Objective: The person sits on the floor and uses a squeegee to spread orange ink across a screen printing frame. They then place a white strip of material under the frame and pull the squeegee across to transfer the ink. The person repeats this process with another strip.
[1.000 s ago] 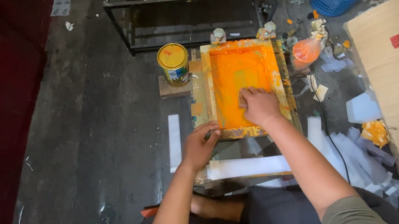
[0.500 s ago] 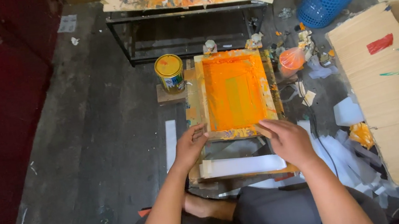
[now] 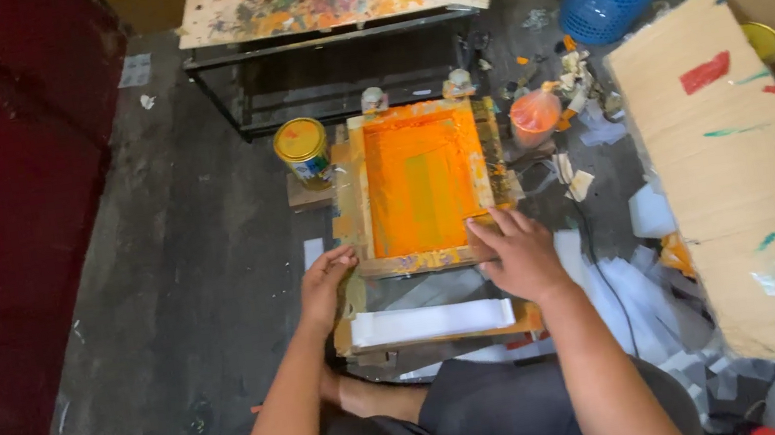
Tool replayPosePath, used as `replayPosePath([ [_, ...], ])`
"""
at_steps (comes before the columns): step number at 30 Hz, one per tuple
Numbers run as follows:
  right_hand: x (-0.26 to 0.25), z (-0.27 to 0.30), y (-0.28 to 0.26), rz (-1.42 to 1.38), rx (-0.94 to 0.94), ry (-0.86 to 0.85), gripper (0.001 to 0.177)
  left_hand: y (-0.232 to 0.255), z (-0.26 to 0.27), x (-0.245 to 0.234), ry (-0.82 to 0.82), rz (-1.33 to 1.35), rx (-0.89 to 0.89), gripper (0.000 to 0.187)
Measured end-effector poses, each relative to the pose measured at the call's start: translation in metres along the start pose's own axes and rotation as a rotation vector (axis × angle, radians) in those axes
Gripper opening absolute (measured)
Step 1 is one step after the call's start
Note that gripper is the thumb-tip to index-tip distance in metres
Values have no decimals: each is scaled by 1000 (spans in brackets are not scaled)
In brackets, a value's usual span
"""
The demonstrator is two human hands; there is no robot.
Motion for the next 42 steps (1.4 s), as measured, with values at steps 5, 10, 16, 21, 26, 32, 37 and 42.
replayPosePath([
  [5,-2,-2,-10,-128,28,-35,66,3,4,6,19,-19,8,34],
  [10,-12,-8,-20,-186,6,-21,57,4,10,5,9,-37,20,35],
  [16,-11,-13,-26,-163,21,-67,63,12,19,6,-24,-193,8,34],
  [21,-10,-18,-32,-61,40,-51,72,12,17,5,-30,-194,-33,37],
  [26,5,-16,-24,-82,-35,108,66,13,16,7,12,-162,2,33],
  [32,-1,-11,-19,-25,-137,490,49,-14,-5,-10,122,-9,112,23],
  [37,2,-15,-18,19,-151,775,47,-10,14,2,385,-367,225,18],
  [42,-7,-16,-31,16,-50,871,64,-15,37,65,-9,-1203,639,25],
])
Point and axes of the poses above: each hand's wrist, its own z-axis away from the middle knuckle, its own x-axis out of the palm, y = z × x, the point moved 1 cm from there along -z, towards the middle knuckle, and after that the axes turned 5 degrees about -x, right-handed, at the moved point
